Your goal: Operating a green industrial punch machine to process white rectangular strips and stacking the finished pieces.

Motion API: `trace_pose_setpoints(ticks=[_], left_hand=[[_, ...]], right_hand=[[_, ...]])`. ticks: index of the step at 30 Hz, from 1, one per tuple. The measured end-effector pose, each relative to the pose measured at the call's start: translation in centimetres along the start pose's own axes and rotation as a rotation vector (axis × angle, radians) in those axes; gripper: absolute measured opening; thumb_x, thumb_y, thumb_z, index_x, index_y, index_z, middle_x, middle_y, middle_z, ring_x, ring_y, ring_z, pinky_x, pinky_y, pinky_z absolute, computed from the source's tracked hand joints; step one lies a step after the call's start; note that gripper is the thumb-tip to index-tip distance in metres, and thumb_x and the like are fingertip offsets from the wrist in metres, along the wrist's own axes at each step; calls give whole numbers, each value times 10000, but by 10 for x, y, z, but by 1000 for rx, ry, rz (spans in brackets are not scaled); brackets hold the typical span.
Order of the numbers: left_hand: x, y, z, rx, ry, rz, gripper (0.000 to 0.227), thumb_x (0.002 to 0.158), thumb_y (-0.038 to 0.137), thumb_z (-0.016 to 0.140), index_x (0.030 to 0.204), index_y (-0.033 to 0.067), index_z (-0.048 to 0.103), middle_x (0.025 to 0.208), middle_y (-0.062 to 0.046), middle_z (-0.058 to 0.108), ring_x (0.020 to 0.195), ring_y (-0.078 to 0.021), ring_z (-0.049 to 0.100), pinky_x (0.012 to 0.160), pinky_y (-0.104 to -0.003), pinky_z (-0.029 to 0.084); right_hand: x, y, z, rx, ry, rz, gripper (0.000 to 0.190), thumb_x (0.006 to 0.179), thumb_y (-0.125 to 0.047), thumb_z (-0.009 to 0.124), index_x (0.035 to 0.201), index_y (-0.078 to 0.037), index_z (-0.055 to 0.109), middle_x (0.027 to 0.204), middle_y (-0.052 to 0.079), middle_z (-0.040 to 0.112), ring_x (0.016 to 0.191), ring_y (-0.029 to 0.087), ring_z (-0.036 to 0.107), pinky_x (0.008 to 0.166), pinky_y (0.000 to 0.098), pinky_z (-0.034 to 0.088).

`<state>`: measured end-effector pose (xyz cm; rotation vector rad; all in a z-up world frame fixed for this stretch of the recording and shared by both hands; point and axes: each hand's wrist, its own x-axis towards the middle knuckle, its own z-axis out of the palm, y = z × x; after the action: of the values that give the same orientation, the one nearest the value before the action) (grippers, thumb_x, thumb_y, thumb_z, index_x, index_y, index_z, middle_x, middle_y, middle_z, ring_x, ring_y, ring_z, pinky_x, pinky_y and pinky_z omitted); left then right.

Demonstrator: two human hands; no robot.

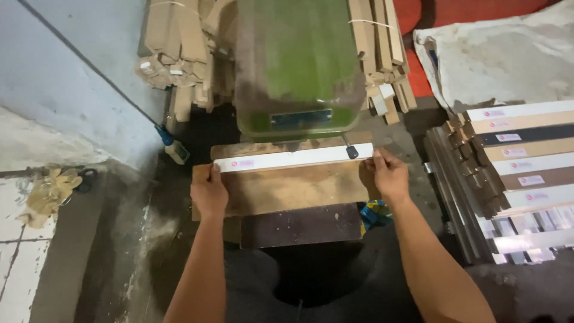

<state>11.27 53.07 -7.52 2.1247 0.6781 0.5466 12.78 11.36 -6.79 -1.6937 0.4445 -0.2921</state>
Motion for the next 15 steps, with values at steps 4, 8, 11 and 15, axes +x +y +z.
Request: trace_pose_setpoints(ticks=[4,8,11,15], left_hand=[[1,10,-6,49,-47,50,386,1080,358,615,1171,10,754,1110,-248,726,1053,-437,687,906,-520,550],[-2,4,-6,38,-78,11,419,1098,365,581,1192,-9,743,1113,-245,714,1069,-428,677,919,-503,546],[1,0,-7,17,-102,2,408,1106,369,562,1250,27,732,1154,-214,708,1109,-399,668,930,-486,544],[-13,26,-17,-12,-116,-8,403,1100,356,558,1287,36,719,1177,-225,704,1124,-409,664,945,-495,540]], right_hand=[[9,16,-4,-9,-53,-25,251,1058,-181,628,1118,35,740,972,266,734,907,299,742,811,407,615],[0,5,-3,-4,-37,-83,256,1069,-167,622,1143,57,721,996,311,716,911,319,734,816,430,615],[-4,-1,-3,-16,-48,-82,273,1067,-161,627,1170,81,703,1015,320,708,911,324,728,819,440,615],[3,4,-4,-82,-38,-65,239,1072,-204,642,1173,-9,739,921,212,734,819,251,734,803,382,609]])
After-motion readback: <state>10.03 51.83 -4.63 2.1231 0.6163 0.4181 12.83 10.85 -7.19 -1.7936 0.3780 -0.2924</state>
